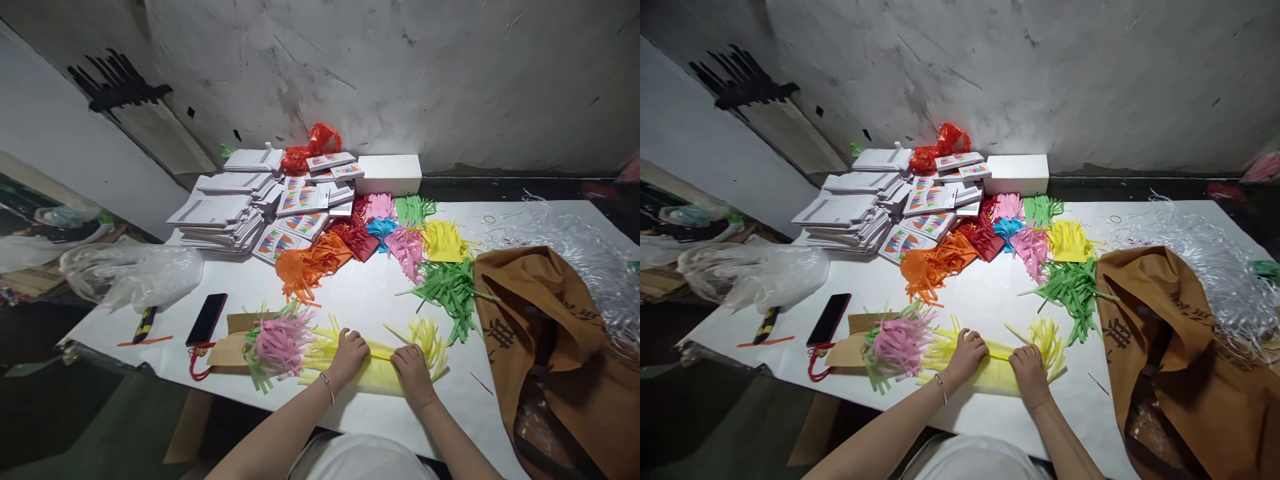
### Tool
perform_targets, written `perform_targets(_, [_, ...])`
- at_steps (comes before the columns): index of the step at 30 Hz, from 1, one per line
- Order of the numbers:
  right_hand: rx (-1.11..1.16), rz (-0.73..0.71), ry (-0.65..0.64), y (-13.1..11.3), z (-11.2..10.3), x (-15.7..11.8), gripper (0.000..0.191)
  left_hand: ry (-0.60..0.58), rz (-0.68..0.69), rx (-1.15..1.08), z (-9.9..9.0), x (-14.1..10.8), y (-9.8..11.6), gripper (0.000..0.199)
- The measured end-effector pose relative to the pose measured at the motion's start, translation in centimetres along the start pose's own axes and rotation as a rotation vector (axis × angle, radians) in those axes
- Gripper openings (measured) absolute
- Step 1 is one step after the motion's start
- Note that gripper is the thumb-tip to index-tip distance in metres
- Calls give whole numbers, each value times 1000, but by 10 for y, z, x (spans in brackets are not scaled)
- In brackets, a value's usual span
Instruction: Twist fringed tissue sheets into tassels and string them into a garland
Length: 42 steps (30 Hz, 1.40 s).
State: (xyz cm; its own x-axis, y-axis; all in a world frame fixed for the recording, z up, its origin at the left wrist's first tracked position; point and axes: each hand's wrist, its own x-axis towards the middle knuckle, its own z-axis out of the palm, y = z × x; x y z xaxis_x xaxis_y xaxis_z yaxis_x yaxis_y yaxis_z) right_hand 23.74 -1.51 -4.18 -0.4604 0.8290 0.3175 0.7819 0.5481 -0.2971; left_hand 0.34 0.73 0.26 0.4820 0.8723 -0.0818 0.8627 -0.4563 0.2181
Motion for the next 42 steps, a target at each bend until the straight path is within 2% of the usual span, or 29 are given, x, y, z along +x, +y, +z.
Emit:
perform_targets(5, [-30, 144, -43, -1, -5, 1, 21, -65, -169, -9, -8, 8, 5, 26])
perform_targets(11, [-116, 285, -116, -11, -7, 12, 22, -112, -284, 38, -13, 16, 20, 29])
perform_targets(15, [-173, 351, -144, -17, -6, 20, 24, -117, -309, 79, -15, 21, 28, 30])
perform_targets(17, [-189, 361, -149, -19, -7, 22, 24, -118, -263, 85, -17, 21, 29, 28])
perform_targets(21, [-183, 296, -153, -22, -9, 23, 22, -139, -42, 66, -18, 15, 33, 9])
perform_targets(24, [-138, 170, -165, -23, -11, 22, 20, -154, 67, 51, -15, 14, 35, 15])
perform_targets(27, [-101, 92, -154, -24, -8, 21, 20, -172, 93, 39, -14, 24, 30, 12])
perform_targets(30, [-85, 89, -114, -27, -2, 22, 21, -178, 59, 18, -16, 39, 18, 27])
perform_targets(33, [-64, 113, -57, -30, 2, 29, 21, -147, 29, -13, -19, 40, 11, 30])
perform_targets(38, [-35, 255, 112, -21, -10, 38, 22, -70, 131, -114, -11, 4, 26, 18])
perform_targets(42, [-44, 403, 339, 15, -43, 24, 22, 35, 102, -188, 0, -19, 32, 41])
